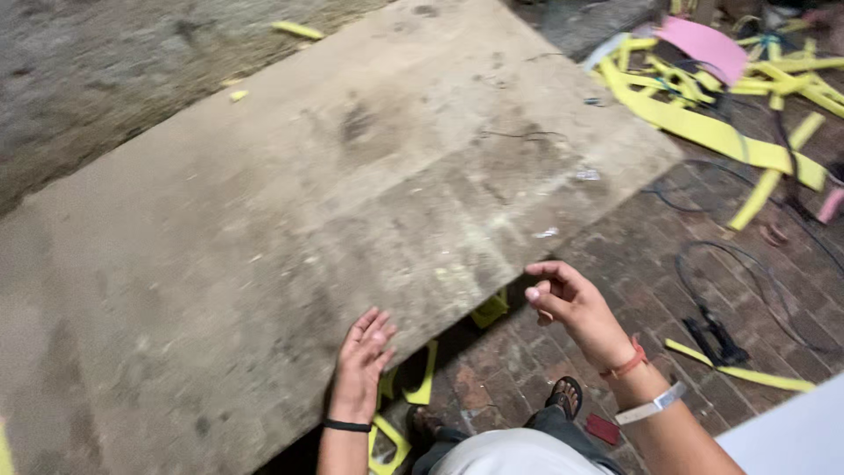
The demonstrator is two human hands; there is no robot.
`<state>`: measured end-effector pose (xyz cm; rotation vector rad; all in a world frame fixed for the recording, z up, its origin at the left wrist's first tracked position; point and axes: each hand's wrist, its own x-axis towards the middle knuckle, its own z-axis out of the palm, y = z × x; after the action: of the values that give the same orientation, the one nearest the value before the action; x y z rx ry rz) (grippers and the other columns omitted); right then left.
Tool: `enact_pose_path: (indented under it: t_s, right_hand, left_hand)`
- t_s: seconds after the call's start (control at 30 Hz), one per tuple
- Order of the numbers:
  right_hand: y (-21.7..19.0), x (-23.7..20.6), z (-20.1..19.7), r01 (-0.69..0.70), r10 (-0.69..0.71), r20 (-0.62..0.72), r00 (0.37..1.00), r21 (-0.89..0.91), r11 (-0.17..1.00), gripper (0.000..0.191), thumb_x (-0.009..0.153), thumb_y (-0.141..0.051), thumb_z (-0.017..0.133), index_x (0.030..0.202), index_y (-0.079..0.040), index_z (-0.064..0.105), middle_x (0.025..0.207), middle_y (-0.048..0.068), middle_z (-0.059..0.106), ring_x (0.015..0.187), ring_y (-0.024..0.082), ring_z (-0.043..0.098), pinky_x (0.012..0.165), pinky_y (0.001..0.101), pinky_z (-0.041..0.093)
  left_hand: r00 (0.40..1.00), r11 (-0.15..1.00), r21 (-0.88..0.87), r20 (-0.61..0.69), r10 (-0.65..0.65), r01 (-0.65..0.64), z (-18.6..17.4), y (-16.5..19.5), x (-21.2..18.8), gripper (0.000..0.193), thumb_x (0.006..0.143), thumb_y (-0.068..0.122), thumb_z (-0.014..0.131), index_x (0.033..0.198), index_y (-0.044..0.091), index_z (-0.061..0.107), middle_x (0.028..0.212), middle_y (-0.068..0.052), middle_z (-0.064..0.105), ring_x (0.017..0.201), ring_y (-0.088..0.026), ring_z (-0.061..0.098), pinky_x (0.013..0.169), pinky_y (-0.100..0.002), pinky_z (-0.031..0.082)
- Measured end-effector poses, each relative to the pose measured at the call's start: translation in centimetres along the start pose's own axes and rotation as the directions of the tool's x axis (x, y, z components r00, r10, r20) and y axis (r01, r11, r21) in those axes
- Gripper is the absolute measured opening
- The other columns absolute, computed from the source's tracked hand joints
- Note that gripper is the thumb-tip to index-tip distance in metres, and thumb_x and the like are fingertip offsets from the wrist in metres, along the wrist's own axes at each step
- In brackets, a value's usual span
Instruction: The person handles a small piece of yellow foam, tears off a scrap, and carries a large black foam sheet across the workshop. They measure a wooden frame with a tape measure, drape brown fabric over a foam-covered frame, and position a yellow foam ring on the workbench.
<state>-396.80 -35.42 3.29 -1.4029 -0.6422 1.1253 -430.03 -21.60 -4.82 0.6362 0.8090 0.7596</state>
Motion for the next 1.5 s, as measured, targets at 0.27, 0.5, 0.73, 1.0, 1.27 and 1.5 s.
enact_pose_path:
  t_s: [0.27,0.5,0.73,1.0,1.27,1.5]
  right_hand:
    - [-2.5,-6.1,-20.0,0.081,0.007,-0.337,0.941,0.248,0.965,0.061,0.095,-0.027,0.055,0.152,-0.01,0.04,0.133,0.014,0.062,0.106,0.023,0.066,0.081,0.0368,0.055]
    - [-3.5,-7.5,-35.0,0.14,-0.02,-0.377,0.926,0.293,0.946,0.055,0.098,-0.029,0.046,0.149,-0.008,0.041,0.137,0.016,0.061,0.114,0.027,0.065,0.087,0.0462,0.056]
    - [0.4,-5.4,-44.3,0.048,0.091,-0.399,0.913,0.325,0.945,0.039,0.101,-0.019,0.054,0.134,0.001,0.061,0.106,0.017,0.07,0.089,0.024,0.067,0.081,0.0399,0.054]
    - [7.0,4.3,-60.2,-0.08,0.227,-0.397,0.889,0.353,0.932,0.038,0.099,-0.018,0.056,0.132,-0.001,0.063,0.102,0.017,0.072,0.084,0.025,0.069,0.075,0.0403,0.054]
    - [3.3,18.0,-76.2,-0.046,0.145,-0.381,0.913,0.255,0.966,0.036,0.103,-0.016,0.055,0.132,0.003,0.062,0.103,0.02,0.072,0.081,0.03,0.069,0.074,0.0442,0.057]
    - [0.9,33.1,-82.0,-0.158,0.216,-0.207,0.954,0.263,0.952,0.035,0.103,-0.018,0.054,0.132,-0.001,0.062,0.103,0.02,0.073,0.079,0.03,0.07,0.07,0.0434,0.056]
  left_hand:
    - [0.994,0.966,0.24,0.068,0.085,-0.099,18.9,-5.6,5.3,0.057,0.09,0.021,0.06,0.145,0.008,0.049,0.139,-0.008,0.064,0.127,-0.021,0.061,0.1,-0.034,0.048]
    - [0.956,0.832,0.516,0.288,0.056,-0.204,33.4,-14.7,10.5,0.043,0.093,0.019,0.067,0.133,0.002,0.062,0.125,-0.012,0.071,0.111,-0.019,0.067,0.089,-0.032,0.053]
    - [0.957,0.841,0.524,0.29,-0.025,-0.137,41.6,-19.1,16.8,0.034,0.094,0.015,0.065,0.126,0.005,0.067,0.118,-0.005,0.074,0.106,-0.011,0.069,0.086,-0.027,0.052]
    - [0.994,0.871,0.49,0.112,-0.008,-0.048,48.2,-22.2,29.7,0.027,0.091,0.017,0.069,0.116,0.007,0.072,0.1,-0.001,0.077,0.09,-0.01,0.069,0.077,-0.026,0.051]
    - [0.985,0.92,0.382,0.168,0.03,-0.093,61.7,-23.3,43.1,0.022,0.09,0.013,0.071,0.11,0.005,0.073,0.093,0.0,0.074,0.083,-0.009,0.067,0.072,-0.025,0.051]
    - [0.973,0.911,0.378,0.213,0.087,-0.165,68.2,-23.3,50.4,0.024,0.093,0.013,0.072,0.115,0.005,0.073,0.097,0.001,0.073,0.085,-0.006,0.064,0.075,-0.023,0.049]
